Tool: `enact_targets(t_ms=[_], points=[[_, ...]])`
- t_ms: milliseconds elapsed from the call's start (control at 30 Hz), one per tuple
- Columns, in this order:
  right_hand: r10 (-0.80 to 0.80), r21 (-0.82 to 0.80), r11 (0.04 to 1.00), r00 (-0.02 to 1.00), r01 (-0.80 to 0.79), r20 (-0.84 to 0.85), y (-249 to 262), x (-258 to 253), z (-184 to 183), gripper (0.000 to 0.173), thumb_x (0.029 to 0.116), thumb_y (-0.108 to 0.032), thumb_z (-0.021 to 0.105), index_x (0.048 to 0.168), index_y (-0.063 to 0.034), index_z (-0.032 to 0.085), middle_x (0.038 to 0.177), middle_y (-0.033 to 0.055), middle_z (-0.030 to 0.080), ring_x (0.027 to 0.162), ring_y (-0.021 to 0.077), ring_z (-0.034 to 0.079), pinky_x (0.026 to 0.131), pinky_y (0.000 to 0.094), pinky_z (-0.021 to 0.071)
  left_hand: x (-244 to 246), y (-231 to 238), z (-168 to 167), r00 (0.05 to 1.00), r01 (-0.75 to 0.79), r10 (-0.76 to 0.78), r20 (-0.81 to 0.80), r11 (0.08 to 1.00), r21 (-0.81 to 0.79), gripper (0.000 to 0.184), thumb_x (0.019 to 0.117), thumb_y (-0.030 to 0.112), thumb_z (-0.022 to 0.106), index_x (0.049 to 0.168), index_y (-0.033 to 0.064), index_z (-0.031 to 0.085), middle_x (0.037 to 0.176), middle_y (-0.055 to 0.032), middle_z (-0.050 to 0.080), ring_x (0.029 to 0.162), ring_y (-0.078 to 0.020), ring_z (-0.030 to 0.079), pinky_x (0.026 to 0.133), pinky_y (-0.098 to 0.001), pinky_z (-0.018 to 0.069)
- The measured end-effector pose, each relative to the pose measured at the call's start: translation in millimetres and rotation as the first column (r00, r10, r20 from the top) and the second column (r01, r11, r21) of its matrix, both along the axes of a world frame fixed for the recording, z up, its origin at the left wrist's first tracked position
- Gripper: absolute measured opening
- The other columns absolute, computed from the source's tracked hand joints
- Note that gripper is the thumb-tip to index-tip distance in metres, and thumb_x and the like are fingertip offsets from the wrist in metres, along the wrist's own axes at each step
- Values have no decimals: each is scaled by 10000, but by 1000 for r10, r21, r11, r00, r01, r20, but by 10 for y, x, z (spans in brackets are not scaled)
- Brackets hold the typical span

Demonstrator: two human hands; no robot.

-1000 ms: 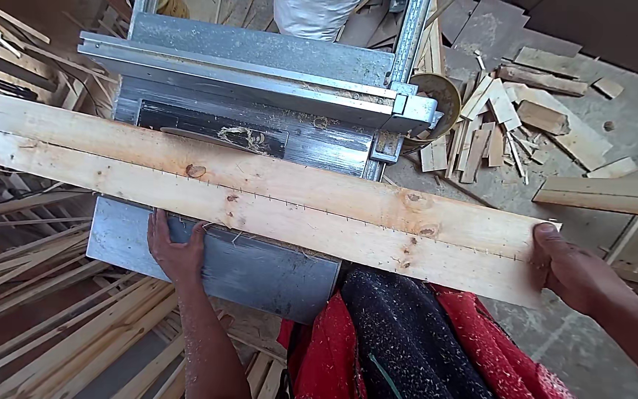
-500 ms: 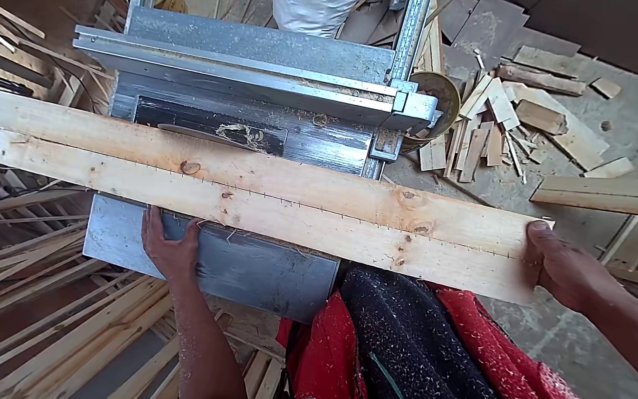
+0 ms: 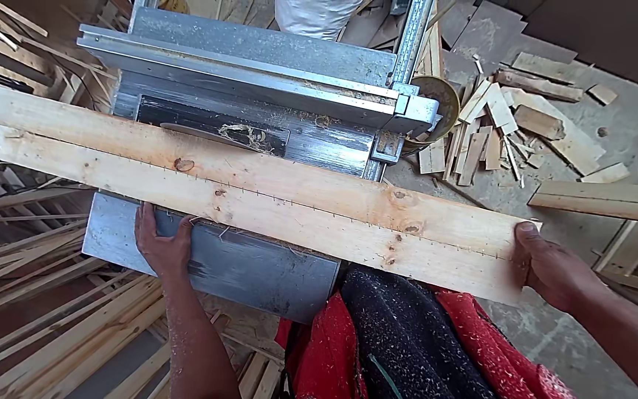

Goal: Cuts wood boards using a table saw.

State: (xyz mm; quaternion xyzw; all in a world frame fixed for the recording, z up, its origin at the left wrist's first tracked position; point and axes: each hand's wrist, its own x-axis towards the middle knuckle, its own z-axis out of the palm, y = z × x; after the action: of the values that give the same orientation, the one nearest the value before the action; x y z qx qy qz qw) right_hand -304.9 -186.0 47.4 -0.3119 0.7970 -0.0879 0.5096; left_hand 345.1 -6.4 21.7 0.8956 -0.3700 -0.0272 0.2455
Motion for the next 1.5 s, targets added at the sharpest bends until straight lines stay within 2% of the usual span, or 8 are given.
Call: enact_targets(t_ms=[467, 833, 1067, 1500], points=[[1, 18, 1000, 1000, -1, 0, -17, 211, 47, 704, 1027, -679, 309, 1287, -88, 591, 1076, 163, 676, 942, 314, 693, 778, 580, 554, 146, -7, 21, 1000, -4, 4, -14, 1000, 1, 924, 797, 558, 772, 1519, 64, 475, 1583, -163, 443, 1512, -260, 360, 1254, -413, 259], [-4, 14, 1000, 1000, 4, 13, -37, 385, 91, 693, 1026, -673, 322, 1268, -87, 603, 1048, 147, 686, 909, 287, 702, 758, 553, 572, 291, -4, 11, 1000, -8, 9, -21, 1000, 14, 903, 806, 557, 774, 1518, 85, 481, 1585, -140, 448, 1513, -240, 358, 1255, -409, 260], [5, 6, 1000, 999, -5, 44, -26, 411, 67, 676, 1029, -665, 328, 1305, -104, 584, 1058, 147, 683, 921, 288, 699, 758, 548, 575, 342, -9, 29, 1000, -6, 7, -22, 1000, 19, 921, 802, 569, 771, 1518, 70, 477, 1585, -173, 436, 1511, -288, 357, 1244, -447, 273], [-7, 1, 1000, 996, 7, 88, -46, 532, 72, 670, 1018, -672, 349, 1311, -124, 597, 1028, 153, 705, 905, 306, 720, 736, 543, 593, 458, -21, 47, 999, -25, 26, -32, 999, 30, 948, 782, 599, 776, 1526, 96, 473, 1590, -167, 431, 1508, -292, 361, 1242, -476, 269]])
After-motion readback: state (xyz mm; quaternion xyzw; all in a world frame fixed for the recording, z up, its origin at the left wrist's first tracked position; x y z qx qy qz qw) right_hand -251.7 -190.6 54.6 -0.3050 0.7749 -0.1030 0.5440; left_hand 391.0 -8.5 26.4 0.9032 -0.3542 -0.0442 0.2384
